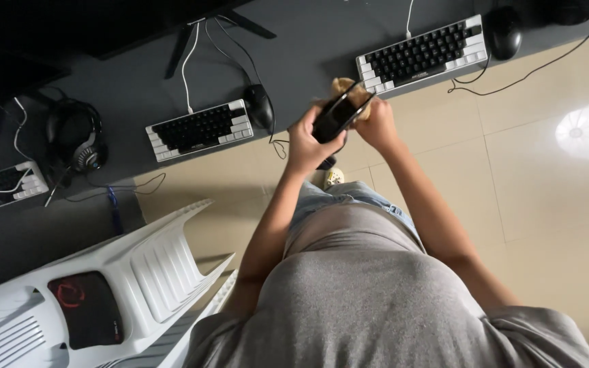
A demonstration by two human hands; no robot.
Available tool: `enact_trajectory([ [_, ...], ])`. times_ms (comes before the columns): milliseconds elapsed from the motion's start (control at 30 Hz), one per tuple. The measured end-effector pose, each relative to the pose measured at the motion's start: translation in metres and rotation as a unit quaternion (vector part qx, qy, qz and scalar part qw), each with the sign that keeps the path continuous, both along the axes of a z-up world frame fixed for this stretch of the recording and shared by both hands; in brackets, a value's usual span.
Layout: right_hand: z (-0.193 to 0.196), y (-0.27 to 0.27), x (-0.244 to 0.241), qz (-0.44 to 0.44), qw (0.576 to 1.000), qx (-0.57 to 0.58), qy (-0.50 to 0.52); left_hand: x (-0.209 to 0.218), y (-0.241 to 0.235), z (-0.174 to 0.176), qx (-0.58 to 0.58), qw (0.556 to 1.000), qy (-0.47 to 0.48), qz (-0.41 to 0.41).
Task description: The person cleans a pair of black over-ear headphones using a beige cloth, wiping the earcups, headband, and cable. They then wipe a white keyboard and a black computer mouse on the desk. Finally, the person folds the cloth and places it on a white plastic chair.
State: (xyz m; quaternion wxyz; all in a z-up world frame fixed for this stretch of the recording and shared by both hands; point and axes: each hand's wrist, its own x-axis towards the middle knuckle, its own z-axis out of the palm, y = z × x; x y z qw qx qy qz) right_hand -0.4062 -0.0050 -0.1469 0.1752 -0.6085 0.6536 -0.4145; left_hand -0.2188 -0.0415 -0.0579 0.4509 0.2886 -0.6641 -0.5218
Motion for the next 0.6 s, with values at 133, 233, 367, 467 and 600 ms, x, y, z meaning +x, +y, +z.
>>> enact_trajectory([
  [133,-0.017,-0.017,-0.01,0.021,0.999,0.02,-0.034,0.01,-0.012,-0.023,0.018,0.996,-0.079,0.043],
  [233,0.003,-0.018,-0.01,0.016,0.998,0.053,0.006,0.012,-0.011,-0.029,0.111,0.992,0.016,0.06],
  [367,0.034,-0.018,-0.008,0.048,0.999,0.017,0.018,0.016,-0.014,-0.042,0.244,0.957,0.097,0.125],
  [467,-0.031,-0.005,-0.033,0.053,0.992,0.007,-0.11,0.017,-0.019,-0.054,0.313,0.922,0.191,0.124],
  [600,-0.071,0.014,-0.047,0.038,0.845,0.007,-0.533,0.021,-0.03,-0.056,0.365,0.901,0.204,0.113],
])
